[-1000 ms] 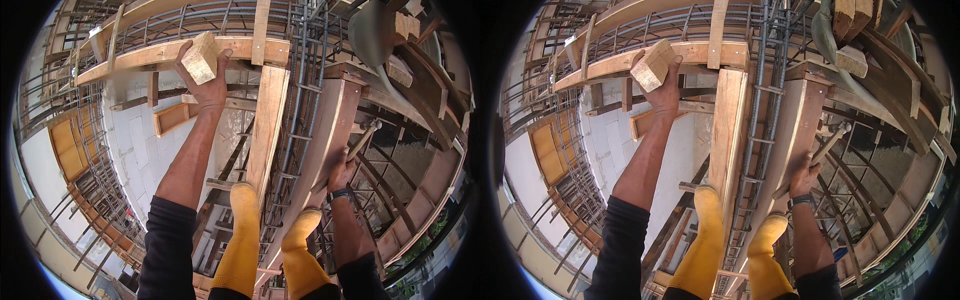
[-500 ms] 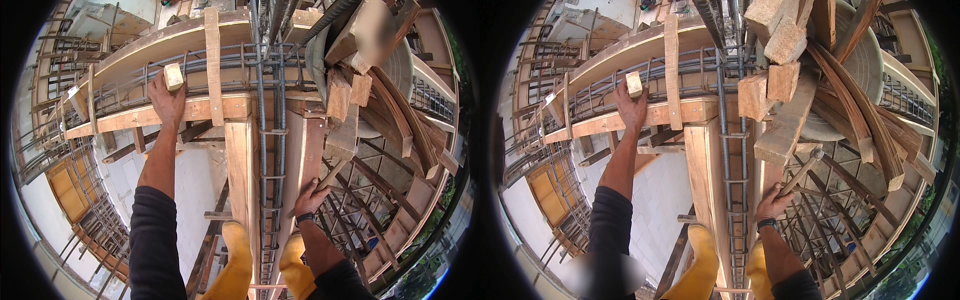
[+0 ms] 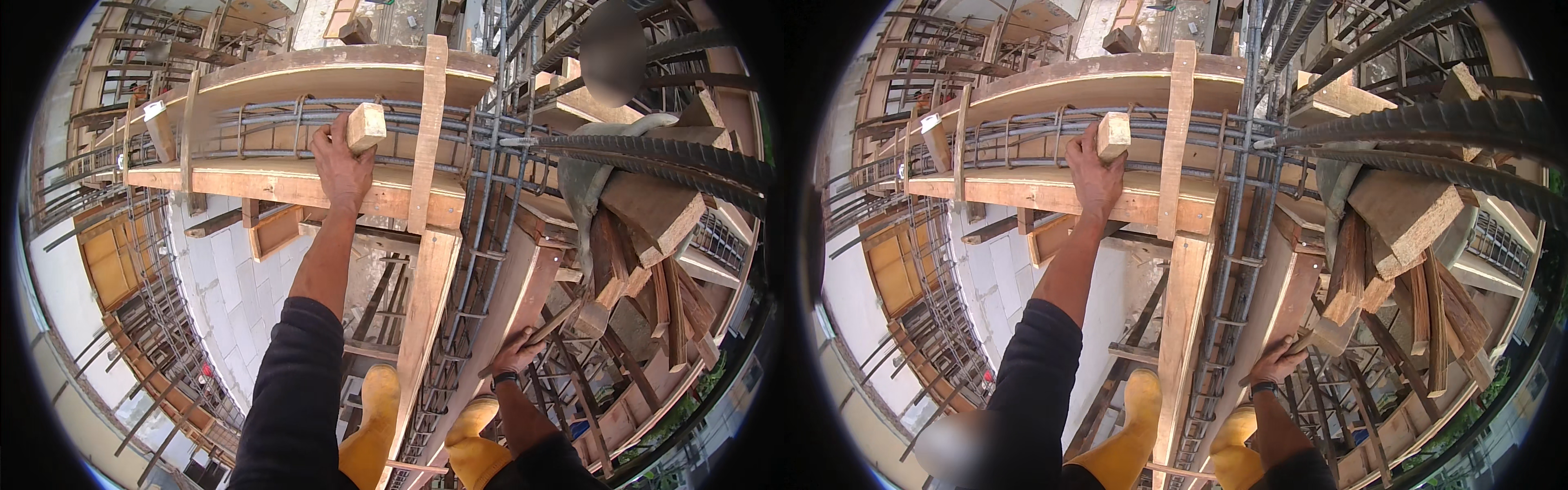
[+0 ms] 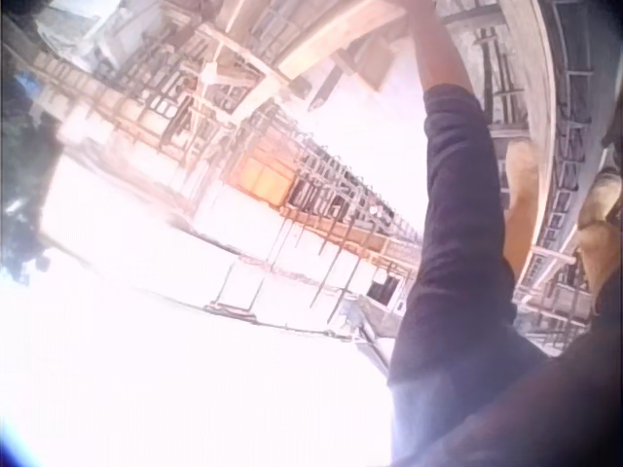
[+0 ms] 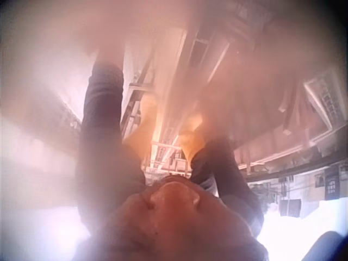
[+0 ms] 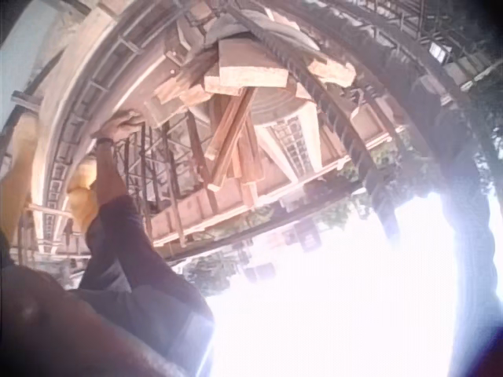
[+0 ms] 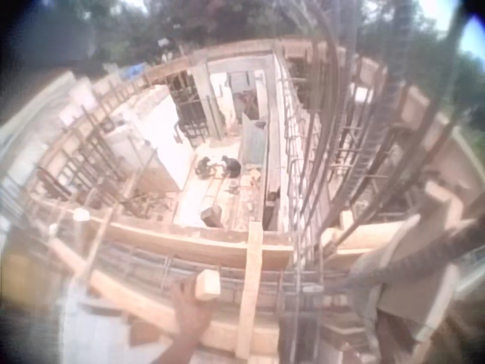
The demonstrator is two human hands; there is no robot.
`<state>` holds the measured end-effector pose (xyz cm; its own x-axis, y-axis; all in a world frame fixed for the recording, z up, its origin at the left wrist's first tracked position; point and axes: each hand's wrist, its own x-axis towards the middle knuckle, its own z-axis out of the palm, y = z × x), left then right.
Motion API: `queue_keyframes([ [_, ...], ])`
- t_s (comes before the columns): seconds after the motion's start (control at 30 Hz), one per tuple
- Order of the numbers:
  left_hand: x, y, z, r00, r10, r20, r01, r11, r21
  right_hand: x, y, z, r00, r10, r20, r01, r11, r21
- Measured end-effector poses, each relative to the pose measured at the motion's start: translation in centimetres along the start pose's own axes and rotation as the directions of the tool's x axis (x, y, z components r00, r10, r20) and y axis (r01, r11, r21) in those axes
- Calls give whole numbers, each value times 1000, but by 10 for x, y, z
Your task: The person nails wooden planks into a support structure using a hammer while standing on a construction beam.
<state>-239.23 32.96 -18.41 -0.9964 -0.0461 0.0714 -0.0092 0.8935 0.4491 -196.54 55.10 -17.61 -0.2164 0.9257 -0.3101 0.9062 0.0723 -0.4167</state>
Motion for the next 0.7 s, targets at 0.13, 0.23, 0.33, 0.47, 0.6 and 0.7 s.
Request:
queue_keyframes([
  [0.13,2,4,-2,1000,-29,7,29,1000,-8,1,-9,-3,997,-46,-70,44,999,-22],
  [0.23,-1,3,0,999,-37,15,37,999,-10,4,-3,-1,987,-120,-106,114,991,-66],
  [0.33,3,-8,-7,1000,-25,6,25,999,21,-9,-19,1,999,-42,-34,42,999,-1],
  [0.47,2,4,-2,999,-40,26,41,999,-25,4,-13,-12,1000,17,26,-16,999,-46],
  [0.6,-4,0,-3,999,-41,18,42,997,-64,10,-18,-27,977,104,187,-98,994,-44],
  [0.7,-4,-18,-2,996,46,-72,-53,994,-100,15,-20,-26,952,162,258,-106,970,-219],
])
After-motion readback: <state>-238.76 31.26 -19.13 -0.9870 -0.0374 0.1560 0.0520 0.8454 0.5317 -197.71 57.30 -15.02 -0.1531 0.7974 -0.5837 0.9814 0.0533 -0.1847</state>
